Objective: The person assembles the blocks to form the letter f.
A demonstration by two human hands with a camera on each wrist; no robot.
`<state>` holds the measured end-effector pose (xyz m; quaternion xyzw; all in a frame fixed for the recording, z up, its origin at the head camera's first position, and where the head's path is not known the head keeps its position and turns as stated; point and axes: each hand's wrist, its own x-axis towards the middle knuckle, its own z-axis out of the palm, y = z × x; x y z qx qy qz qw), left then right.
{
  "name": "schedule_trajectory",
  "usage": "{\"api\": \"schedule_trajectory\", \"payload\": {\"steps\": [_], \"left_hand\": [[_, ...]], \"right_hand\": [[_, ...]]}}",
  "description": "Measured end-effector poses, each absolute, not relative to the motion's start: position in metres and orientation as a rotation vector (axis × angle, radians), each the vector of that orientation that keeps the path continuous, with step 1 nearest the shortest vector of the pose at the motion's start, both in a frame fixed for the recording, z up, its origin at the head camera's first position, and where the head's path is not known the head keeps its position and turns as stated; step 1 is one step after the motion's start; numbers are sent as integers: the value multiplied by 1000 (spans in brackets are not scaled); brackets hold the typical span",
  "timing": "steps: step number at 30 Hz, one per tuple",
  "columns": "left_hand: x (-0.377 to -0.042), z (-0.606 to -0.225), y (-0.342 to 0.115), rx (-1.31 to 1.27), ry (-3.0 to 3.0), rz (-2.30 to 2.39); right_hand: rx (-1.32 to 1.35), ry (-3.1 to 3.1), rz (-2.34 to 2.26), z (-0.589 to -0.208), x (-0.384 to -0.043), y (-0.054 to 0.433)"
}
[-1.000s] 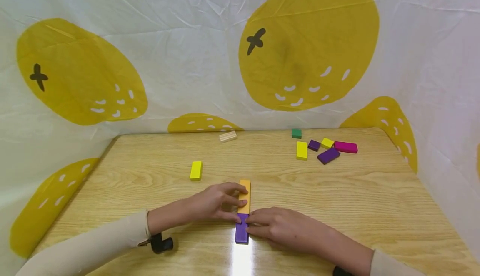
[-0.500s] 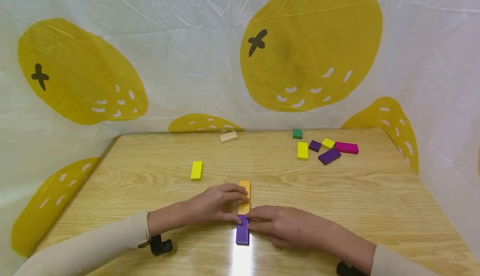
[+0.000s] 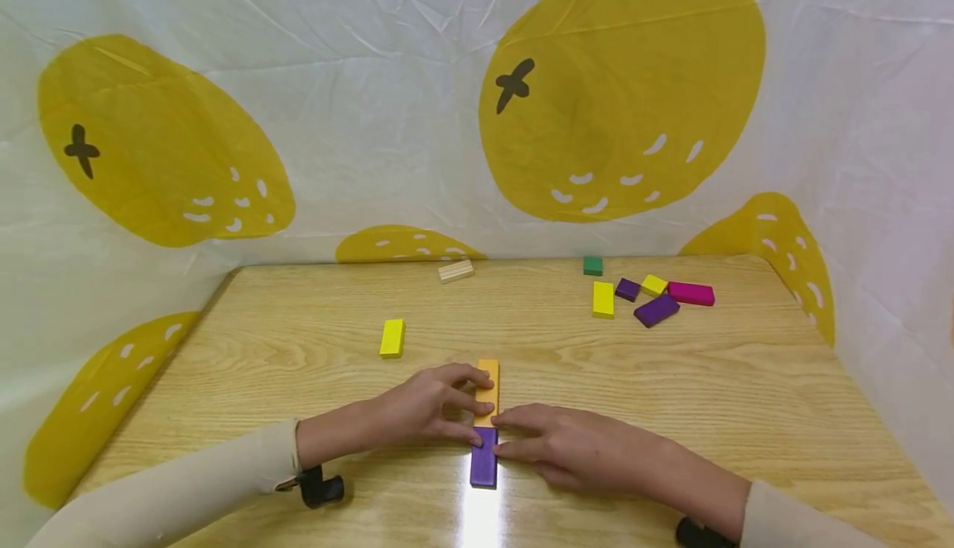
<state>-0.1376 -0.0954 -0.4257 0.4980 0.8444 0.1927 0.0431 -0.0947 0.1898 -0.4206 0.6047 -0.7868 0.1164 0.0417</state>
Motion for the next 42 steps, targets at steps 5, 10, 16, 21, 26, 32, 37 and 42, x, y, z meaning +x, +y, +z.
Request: {"api": "schedule_trajectory", "payload": {"steps": [5,10,16,21,26,32,37,42], "left_hand": [[-137,-426,-95,1511,2587,606],[-136,-427,-95,1517,2589,608],[-134,-427,-96,1527,2593,621],[-135,-426,-96,1533,2599,622],[-137,-426,-97,1499,2610,623],[-137,-426,-97,1485,2616,622],[-136,-426,-97,1473,2622,631],[-134,-425,-97,1467,2602,640]], "right_hand": [[1864,-2409,376,-419,-96,190],[1862,-2400,344,-420,-97,190],[1870,-2396,350,-419,-98,189],[1877,-2395,357,-418,-100,190],[1880,-2398,368,-416,-101,188],[1890,-2437,389,-415,-103,187],[1902,-2436,392,-413,-104,187],[1923,-2379,389,-412,-104,186]]}}
